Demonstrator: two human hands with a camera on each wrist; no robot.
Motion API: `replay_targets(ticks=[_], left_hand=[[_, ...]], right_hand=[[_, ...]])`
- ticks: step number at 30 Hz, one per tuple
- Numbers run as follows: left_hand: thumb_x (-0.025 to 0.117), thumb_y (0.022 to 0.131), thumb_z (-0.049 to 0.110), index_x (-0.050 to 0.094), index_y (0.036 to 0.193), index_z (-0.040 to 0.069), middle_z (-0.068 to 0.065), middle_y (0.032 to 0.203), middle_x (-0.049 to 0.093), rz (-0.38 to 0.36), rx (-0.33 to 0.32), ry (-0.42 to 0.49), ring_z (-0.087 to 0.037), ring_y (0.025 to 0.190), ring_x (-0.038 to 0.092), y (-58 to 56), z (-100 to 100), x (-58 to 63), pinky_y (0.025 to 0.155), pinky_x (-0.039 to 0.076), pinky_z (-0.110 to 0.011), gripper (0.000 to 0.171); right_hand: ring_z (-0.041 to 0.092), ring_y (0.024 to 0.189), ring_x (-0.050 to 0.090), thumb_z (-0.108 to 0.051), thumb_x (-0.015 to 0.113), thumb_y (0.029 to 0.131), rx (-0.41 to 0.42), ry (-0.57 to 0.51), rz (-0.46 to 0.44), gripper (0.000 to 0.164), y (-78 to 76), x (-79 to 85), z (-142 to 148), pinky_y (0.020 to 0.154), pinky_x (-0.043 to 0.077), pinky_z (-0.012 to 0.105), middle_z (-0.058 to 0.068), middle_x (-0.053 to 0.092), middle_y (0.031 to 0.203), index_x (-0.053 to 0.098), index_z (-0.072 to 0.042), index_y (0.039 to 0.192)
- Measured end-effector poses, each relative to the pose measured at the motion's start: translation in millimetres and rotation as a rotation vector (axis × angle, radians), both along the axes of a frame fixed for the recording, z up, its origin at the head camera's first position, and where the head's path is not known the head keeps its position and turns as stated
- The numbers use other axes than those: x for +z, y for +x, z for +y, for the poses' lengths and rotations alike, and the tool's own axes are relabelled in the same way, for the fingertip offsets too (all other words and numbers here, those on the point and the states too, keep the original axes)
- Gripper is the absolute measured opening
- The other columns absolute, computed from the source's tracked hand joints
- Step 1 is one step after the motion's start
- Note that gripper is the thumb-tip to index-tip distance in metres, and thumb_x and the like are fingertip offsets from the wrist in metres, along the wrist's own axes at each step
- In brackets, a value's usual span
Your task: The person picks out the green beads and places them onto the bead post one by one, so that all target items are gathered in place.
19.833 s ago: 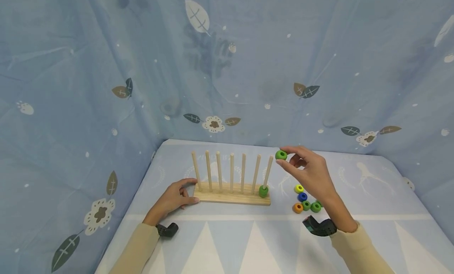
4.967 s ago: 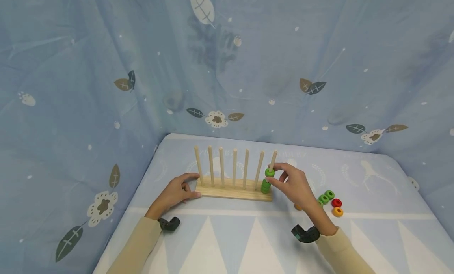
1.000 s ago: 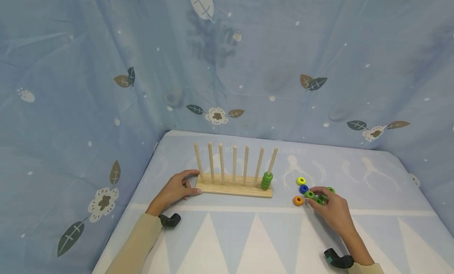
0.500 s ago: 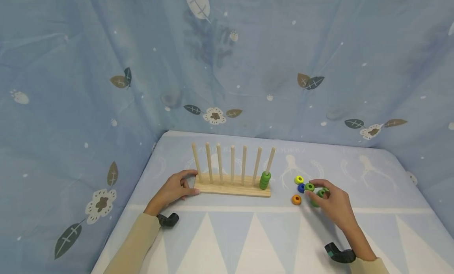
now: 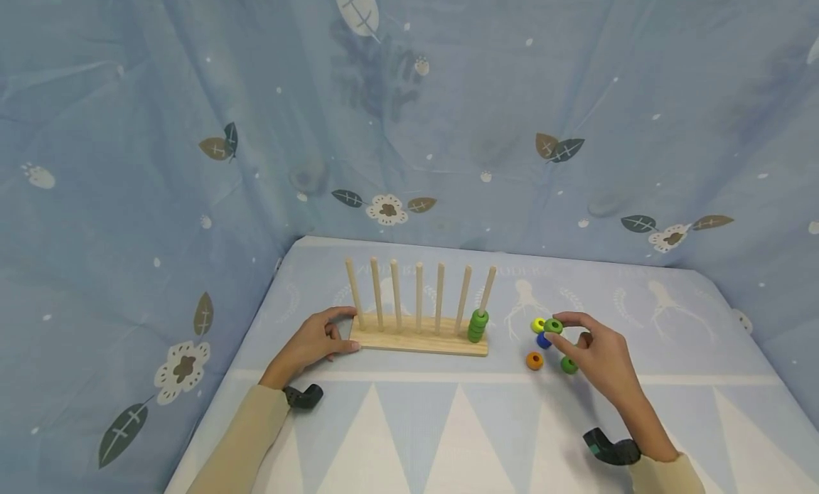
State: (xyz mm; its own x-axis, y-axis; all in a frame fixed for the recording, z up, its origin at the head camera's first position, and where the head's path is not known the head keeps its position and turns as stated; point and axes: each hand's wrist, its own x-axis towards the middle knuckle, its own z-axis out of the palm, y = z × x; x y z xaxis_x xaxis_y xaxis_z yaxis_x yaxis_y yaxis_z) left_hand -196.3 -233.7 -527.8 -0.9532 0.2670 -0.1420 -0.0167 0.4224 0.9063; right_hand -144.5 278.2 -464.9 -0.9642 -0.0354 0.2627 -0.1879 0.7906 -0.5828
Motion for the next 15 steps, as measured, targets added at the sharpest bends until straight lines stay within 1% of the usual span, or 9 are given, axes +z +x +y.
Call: replay_targets(ticks=[1, 6, 8, 9, 11, 15], left_hand=[[0.092, 0.080, 0.025, 0.057, 0.146, 0.020, -0.010, 0.067, 0.059, 0.001, -0.002, 0.001, -0.020, 0.053, 0.051, 0.0, 0, -0.1, 0.053, 0.051, -0.035, 0.074], [0.091, 0.080, 0.024, 0.057, 0.146, 0.018, -0.010, 0.067, 0.058, 0.006, -0.004, 0.007, -0.020, 0.053, 0.050, -0.4, 0, -1.7, 0.052, 0.051, -0.034, 0.075], [0.091, 0.081, 0.021, 0.056, 0.147, 0.016, -0.011, 0.067, 0.058, 0.004, -0.003, 0.010, -0.021, 0.054, 0.050, -0.5, 0, -2.3, 0.052, 0.051, -0.034, 0.075], [0.090, 0.082, 0.019, 0.055, 0.147, 0.014, -0.011, 0.067, 0.058, 0.005, -0.004, 0.014, -0.022, 0.054, 0.050, 1.3, 1, 1.9, 0.052, 0.050, -0.035, 0.074], [0.089, 0.083, 0.016, 0.055, 0.148, 0.011, -0.013, 0.067, 0.058, 0.011, -0.005, 0.015, -0.023, 0.054, 0.049, 1.1, 2, 1.2, 0.051, 0.050, -0.035, 0.074], [0.090, 0.082, 0.019, 0.055, 0.147, 0.013, -0.011, 0.067, 0.058, 0.009, 0.000, 0.004, -0.021, 0.053, 0.050, 1.3, 1, 0.8, 0.051, 0.050, -0.034, 0.074]], right_hand=[[0.012, 0.048, 0.039, -0.030, 0.082, 0.091, -0.001, 0.003, -0.001, 0.038, -0.6, 2.2, -1, 0.041, 0.032, 0.027, -0.001, 0.053, 0.067, 0.069, -0.015, 0.124], [0.012, 0.049, 0.039, -0.031, 0.082, 0.091, 0.005, -0.002, 0.010, 0.039, -3.3, 14.3, -8, 0.041, 0.032, 0.027, -0.001, 0.050, 0.065, 0.069, -0.015, 0.124], [0.011, 0.049, 0.038, -0.031, 0.082, 0.091, 0.013, -0.006, 0.021, 0.039, -4.1, 19.6, -11, 0.041, 0.031, 0.028, -0.001, 0.052, 0.069, 0.070, -0.015, 0.125], [0.011, 0.049, 0.038, -0.031, 0.082, 0.091, 0.017, -0.008, 0.027, 0.039, -4.6, 22.2, -12, 0.041, 0.031, 0.028, -0.001, 0.053, 0.070, 0.070, -0.015, 0.125], [0.012, 0.049, 0.038, -0.031, 0.082, 0.091, 0.025, -0.008, 0.036, 0.039, -6.0, 26.0, -14, 0.041, 0.031, 0.028, -0.001, 0.053, 0.071, 0.070, -0.015, 0.125], [0.014, 0.050, 0.039, -0.032, 0.082, 0.091, 0.036, -0.021, 0.045, 0.039, -9.4, 33.9, -18, 0.040, 0.031, 0.028, 0.000, 0.049, 0.066, 0.070, -0.016, 0.125]])
